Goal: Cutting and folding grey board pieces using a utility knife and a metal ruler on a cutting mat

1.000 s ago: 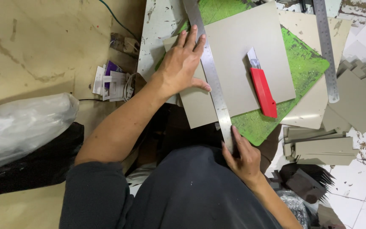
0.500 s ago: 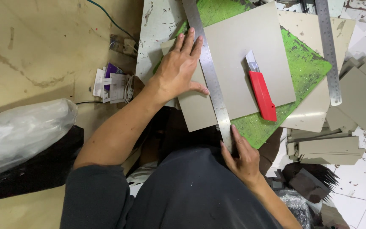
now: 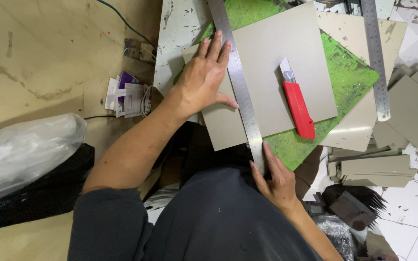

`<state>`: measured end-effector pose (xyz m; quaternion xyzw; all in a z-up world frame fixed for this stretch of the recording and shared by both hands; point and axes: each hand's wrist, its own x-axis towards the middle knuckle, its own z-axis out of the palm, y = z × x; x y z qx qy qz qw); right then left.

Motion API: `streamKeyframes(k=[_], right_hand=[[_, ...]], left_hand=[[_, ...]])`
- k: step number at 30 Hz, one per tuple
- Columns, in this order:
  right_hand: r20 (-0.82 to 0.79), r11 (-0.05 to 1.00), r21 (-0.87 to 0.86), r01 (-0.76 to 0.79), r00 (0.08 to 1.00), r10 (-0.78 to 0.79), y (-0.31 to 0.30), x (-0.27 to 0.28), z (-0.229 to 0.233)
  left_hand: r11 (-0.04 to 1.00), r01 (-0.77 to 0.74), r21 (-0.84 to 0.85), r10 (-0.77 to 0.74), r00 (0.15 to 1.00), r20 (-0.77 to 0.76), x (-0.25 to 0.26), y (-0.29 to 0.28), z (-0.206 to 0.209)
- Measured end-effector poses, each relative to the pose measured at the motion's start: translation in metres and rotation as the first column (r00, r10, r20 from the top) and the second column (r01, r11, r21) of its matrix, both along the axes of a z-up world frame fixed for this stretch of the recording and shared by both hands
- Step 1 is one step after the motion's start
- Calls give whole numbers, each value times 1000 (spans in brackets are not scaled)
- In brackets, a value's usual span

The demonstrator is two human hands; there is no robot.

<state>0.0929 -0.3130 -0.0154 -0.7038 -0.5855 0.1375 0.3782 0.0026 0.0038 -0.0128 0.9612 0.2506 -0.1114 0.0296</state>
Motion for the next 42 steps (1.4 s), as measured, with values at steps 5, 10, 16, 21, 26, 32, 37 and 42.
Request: streamKeyframes(k=[5, 10, 16, 21, 26, 32, 37, 42], right_hand=[[-3, 1000, -18, -1, 1000, 1, 0, 1, 0], [32, 996, -91, 8, 999, -5, -6, 0, -8], [63, 993, -116, 17, 998, -9, 0, 1, 1], [5, 982, -190, -13, 1000, 14, 8, 5, 17], [-35, 968, -251, 11, 999, -20, 9, 6, 24], [-55, 952, -306, 28, 997, -47, 8, 7, 24], [-70, 944, -328, 30, 996, -56, 9, 7, 25], [-10, 950, -312, 31, 999, -36, 11, 7, 28]], left_hand=[[996, -33, -84, 25, 995, -98, 5, -2, 23], [997, 42, 62, -41, 999, -22, 1, -2, 4], [1000, -15, 0, 14, 998, -55, 2, -2, 9], [1000, 5, 24, -4, 998, -55, 3, 0, 4], [999, 24, 30, -23, 999, -38, 3, -1, 8], [1000, 11, 3, -11, 999, -45, 2, 0, 6], [999, 25, 34, -23, 999, -49, 2, -1, 5], [999, 27, 40, -26, 999, -24, 1, -1, 6]])
